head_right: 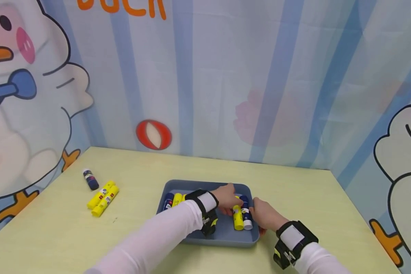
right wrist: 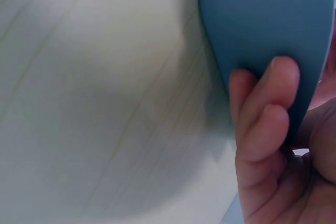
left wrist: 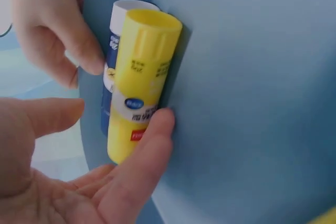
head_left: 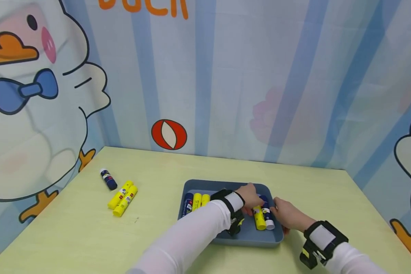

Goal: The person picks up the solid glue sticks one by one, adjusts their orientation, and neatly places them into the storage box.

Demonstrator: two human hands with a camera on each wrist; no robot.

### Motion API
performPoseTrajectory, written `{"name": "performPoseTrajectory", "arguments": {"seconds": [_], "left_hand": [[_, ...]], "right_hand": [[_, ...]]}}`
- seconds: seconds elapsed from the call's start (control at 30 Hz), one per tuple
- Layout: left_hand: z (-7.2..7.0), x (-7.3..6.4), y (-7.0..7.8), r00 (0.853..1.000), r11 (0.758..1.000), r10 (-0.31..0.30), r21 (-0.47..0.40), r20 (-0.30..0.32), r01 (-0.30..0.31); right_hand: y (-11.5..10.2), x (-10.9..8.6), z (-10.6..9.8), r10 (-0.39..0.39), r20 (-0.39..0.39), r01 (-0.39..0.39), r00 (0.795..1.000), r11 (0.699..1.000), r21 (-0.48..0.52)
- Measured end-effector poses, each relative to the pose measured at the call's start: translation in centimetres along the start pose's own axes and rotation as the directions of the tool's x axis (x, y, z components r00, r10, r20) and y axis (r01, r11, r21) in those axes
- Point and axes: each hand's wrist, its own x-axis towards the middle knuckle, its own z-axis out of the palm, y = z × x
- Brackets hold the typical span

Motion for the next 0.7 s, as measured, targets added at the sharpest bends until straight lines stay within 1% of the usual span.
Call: {"name": "performPoseTrajectory", "arguments": {"seconds": [0.1, 0.17, 0.23, 0.33, 0.4, 0.47, 0.57, 0.63, 0.7], "left_hand": [[-0.9, 0.0, -0.7, 0.994, 0.998, 0.047, -0.034, 0.097, -0.044], [-1.8, -0.6, -1.2, 0.984, 0.994, 0.097, -0.063, 0.152, -0.088], [-2.9, -1.9, -1.5, 0.97, 0.986, 0.153, -0.101, 0.189, -0.136], [-4.7, -4.1, -2.1, 0.948, 0.963, 0.247, -0.158, 0.199, -0.217], [-5.9, -5.5, -2.7, 0.934, 0.943, 0.306, -0.196, 0.187, -0.269], [-7.0, -6.8, -3.5, 0.919, 0.919, 0.36, -0.232, 0.16, -0.32], [-8.5, -8.6, -5.2, 0.903, 0.888, 0.417, -0.258, 0.103, -0.381], [-9.4, -9.9, -6.6, 0.897, 0.876, 0.439, -0.245, 0.044, -0.416], [-10.4, -11.0, -8.1, 0.896, 0.88, 0.443, -0.175, -0.031, -0.441]], "right_hand": [[-0.1, 0.0, 0.0, 0.004, 0.001, -0.004, 1.0, 1.0, -0.001], [-0.1, 0.0, 0.0, 0.01, 0.002, -0.01, 1.0, 1.0, -0.002], [-0.1, -0.1, 0.0, 0.012, 0.002, -0.012, 1.0, 1.0, -0.003], [-0.1, -0.2, 0.0, 0.014, 0.0, -0.014, 1.0, 1.0, -0.004], [-0.1, -0.2, 0.1, 0.012, -0.002, -0.012, 1.0, 1.0, -0.006], [0.0, -0.2, 0.1, 0.008, -0.003, -0.008, 1.0, 1.0, -0.004], [0.1, -0.1, 0.1, 0.005, -0.003, -0.005, 1.0, 1.0, -0.002], [0.2, -0.1, 0.2, 0.004, -0.003, -0.004, 1.0, 1.0, -0.002], [0.2, -0.1, 0.1, 0.003, -0.008, -0.003, 1.0, 1.0, -0.006]]}}
